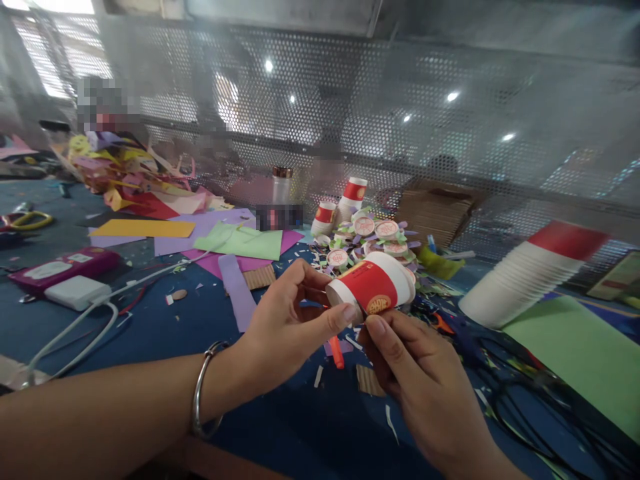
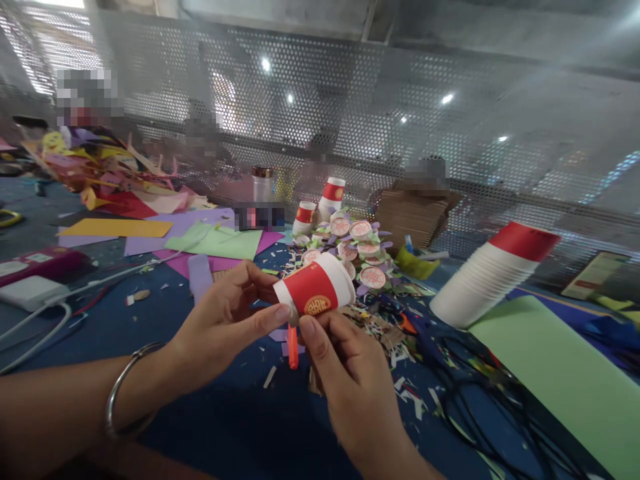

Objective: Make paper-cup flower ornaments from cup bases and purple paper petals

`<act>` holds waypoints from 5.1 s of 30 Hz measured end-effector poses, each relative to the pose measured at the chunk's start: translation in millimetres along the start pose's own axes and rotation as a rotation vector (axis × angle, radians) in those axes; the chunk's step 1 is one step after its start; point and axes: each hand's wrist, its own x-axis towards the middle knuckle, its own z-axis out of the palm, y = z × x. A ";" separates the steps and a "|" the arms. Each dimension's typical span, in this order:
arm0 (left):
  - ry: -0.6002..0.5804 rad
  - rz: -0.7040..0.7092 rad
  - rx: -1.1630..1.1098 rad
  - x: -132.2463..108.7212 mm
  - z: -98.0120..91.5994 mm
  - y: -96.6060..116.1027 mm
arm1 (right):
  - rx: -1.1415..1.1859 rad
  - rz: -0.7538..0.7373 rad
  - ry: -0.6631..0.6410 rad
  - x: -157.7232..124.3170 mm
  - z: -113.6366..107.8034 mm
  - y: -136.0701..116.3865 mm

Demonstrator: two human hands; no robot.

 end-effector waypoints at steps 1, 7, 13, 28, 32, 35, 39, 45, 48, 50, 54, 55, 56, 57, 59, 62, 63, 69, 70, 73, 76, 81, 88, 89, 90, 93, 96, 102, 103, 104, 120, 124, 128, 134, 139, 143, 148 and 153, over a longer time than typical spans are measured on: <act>-0.002 0.010 -0.005 -0.6 0.6 -0.4 | 0.000 -0.010 0.000 0.1 0.0 0.5; 0.002 0.089 0.072 -3.3 3.2 -2.6 | -0.002 -0.089 -0.047 2.5 -2.8 6.4; 0.025 0.317 0.277 -5.0 -0.7 -10.7 | -0.086 -0.108 -0.031 1.5 -4.3 7.8; 0.013 0.375 0.409 -7.7 -3.5 -15.2 | -0.092 -0.108 -0.070 2.3 -6.1 10.9; 0.023 0.350 0.406 -9.1 -1.8 -16.4 | -0.097 -0.094 -0.033 0.0 -3.0 5.4; 0.020 0.371 0.417 -8.2 -1.6 -15.1 | -0.096 -0.091 -0.012 -1.7 -0.5 0.5; 0.017 0.481 0.495 -5.2 -3.1 -11.2 | -0.131 -0.116 0.003 -2.3 0.1 -1.1; 0.018 0.616 0.659 -7.0 -4.3 -6.0 | -0.177 -0.137 0.004 -3.6 -0.8 -0.1; 0.007 0.581 0.614 -9.2 -1.9 -5.2 | -0.165 -0.132 0.006 -3.8 -1.1 -1.9; 0.032 0.477 0.452 -9.0 0.6 -5.5 | -0.165 -0.130 0.014 -3.2 -2.1 -3.0; 0.047 0.163 0.104 -4.8 3.8 -7.2 | -0.207 -0.189 -0.002 -0.6 -5.3 -2.3; 0.027 0.090 0.049 -3.6 3.9 -7.4 | -0.207 -0.198 -0.014 -0.1 -5.9 -1.9; 0.002 0.024 0.000 -2.6 3.7 -7.2 | -0.202 -0.197 -0.018 0.2 -6.2 -1.5; -0.021 -0.031 -0.041 -1.8 3.5 -6.8 | -0.194 -0.185 -0.016 0.4 -6.2 -1.2; -0.048 -0.099 -0.101 -0.8 3.0 -5.2 | -0.186 -0.151 0.005 0.3 -5.7 -0.9; -0.028 -0.119 -0.122 0.2 2.9 -3.1 | -0.205 -0.157 0.026 0.6 -4.7 0.0; -0.021 -0.113 -0.118 0.5 2.9 -3.0 | -0.218 -0.172 0.031 0.8 -4.6 0.5; -0.043 -0.005 -0.105 2.1 2.1 -7.3 | -0.205 -0.147 0.017 1.2 -4.4 4.3; -0.042 0.005 -0.097 2.1 1.8 -7.6 | -0.190 -0.139 0.011 1.0 -4.2 4.5; -0.030 0.024 -0.072 2.6 0.7 -7.1 | -0.183 -0.146 0.013 0.4 -3.6 3.8; -0.037 0.004 -0.082 4.1 -0.8 -6.4 | -0.196 -0.145 0.012 0.5 -3.6 2.7; -0.052 -0.011 -0.073 5.2 -1.6 -7.4 | -0.148 -0.099 -0.013 0.3 -2.8 2.7; -0.041 0.212 0.179 -1.3 -1.3 -6.8 | -0.054 -0.086 -0.018 -1.0 -2.3 5.7; -0.028 0.240 0.225 -2.3 -1.9 -7.2 | -0.059 -0.095 -0.031 -0.9 -2.8 6.7; -0.016 0.266 0.267 -3.3 -2.5 -7.7 | -0.070 -0.108 -0.042 -0.7 -3.3 7.6; 0.000 0.318 0.325 -5.8 -3.6 -9.4 | -0.096 -0.147 -0.054 0.0 -4.1 9.6; 0.012 0.343 0.342 -7.2 -3.2 -10.7 | -0.106 -0.157 -0.042 0.7 -4.0 10.2; 0.013 0.273 0.293 -7.3 -0.5 -8.7 | -0.184 -0.198 -0.041 0.9 -4.8 8.7; 0.016 0.266 0.274 -7.3 0.2 -8.2 | -0.192 -0.205 -0.031 0.5 -4.5 7.8; 0.016 0.259 0.246 -7.3 1.1 -7.9 | -0.186 -0.198 -0.021 0.0 -4.0 6.6; 0.021 0.067 -0.035 0.0 3.3 0.2 | -0.118 -0.217 0.009 2.7 -4.4 5.5; 0.035 0.149 0.081 -2.1 1.5 -0.5 | -0.150 -0.168 0.039 0.5 -2.6 4.8; 0.022 0.236 0.209 -4.0 -1.5 -5.2 | -0.198 -0.215 0.010 1.2 -3.5 8.1; 0.011 0.360 0.277 -6.9 -0.7 -6.4 | -0.223 -0.292 0.001 3.6 -4.9 10.9; 0.045 0.516 0.494 -7.0 -3.1 -3.3 | -0.222 -0.281 0.030 -1.3 0.6 4.9; 0.054 0.633 0.628 -8.4 -4.9 -1.4 | -0.222 -0.252 0.049 -5.9 2.7 1.8; 0.049 0.328 0.249 -5.6 -0.8 -0.3 | -0.099 -0.193 0.028 -3.9 -1.6 1.9; -0.065 -0.112 -0.107 3.8 0.1 3.0 | -0.163 -0.282 -0.025 3.7 -6.6 3.1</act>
